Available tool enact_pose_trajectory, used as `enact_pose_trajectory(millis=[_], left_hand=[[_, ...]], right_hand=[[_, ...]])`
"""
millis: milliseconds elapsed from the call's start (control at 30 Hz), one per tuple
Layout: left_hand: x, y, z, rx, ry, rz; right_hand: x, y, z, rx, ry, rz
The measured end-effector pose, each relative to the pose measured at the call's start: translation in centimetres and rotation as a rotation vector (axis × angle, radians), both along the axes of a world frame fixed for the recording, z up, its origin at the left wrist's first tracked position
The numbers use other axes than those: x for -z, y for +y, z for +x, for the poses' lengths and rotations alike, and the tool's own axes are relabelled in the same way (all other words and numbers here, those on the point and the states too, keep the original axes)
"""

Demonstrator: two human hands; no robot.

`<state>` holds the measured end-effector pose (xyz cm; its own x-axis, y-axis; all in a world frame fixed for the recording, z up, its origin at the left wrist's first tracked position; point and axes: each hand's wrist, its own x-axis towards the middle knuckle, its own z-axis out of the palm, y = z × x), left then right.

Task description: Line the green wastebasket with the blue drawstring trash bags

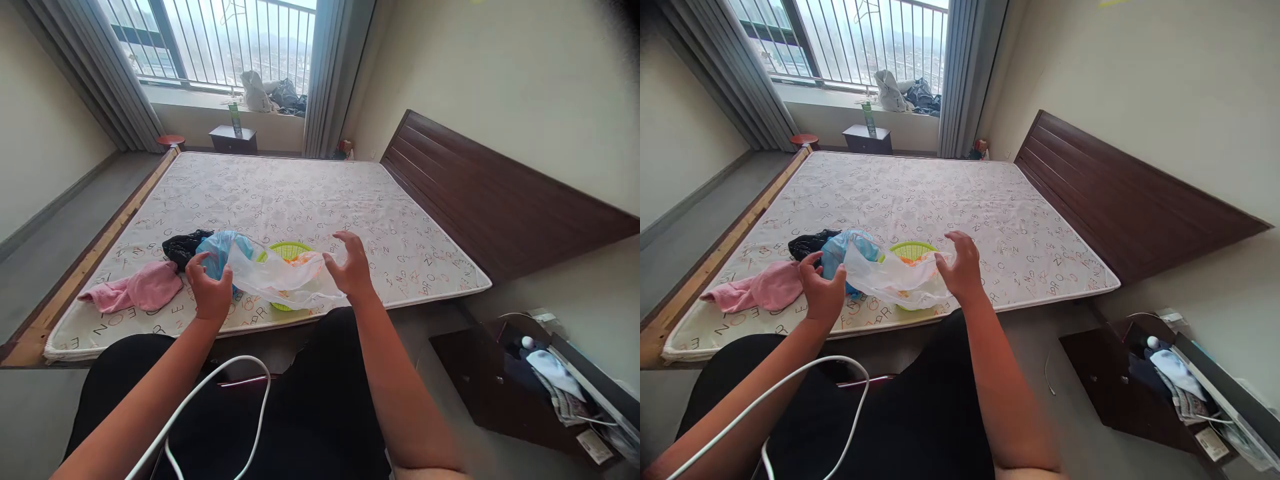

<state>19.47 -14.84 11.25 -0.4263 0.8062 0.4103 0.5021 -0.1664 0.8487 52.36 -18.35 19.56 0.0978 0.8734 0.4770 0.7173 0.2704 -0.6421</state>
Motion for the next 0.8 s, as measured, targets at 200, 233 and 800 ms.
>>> enact_pose_trajectory(millis=[200, 233, 800], left_hand=[[-3.6, -0.1, 5.9, 0.803, 0.767, 0.106], [-3.7, 1.0, 6.6, 0.865, 0.814, 0.033], [-1.0, 4.8, 7.4, 1.166, 0.741, -0.030]], right_hand=[[-2.5, -2.8, -5.8, -0.463, -0.365, -0.265], [-2.1, -2.7, -6.3, -0.498, -0.435, -0.338], [7.7, 1.3, -4.4, -0.154, -0.620, -0.837]])
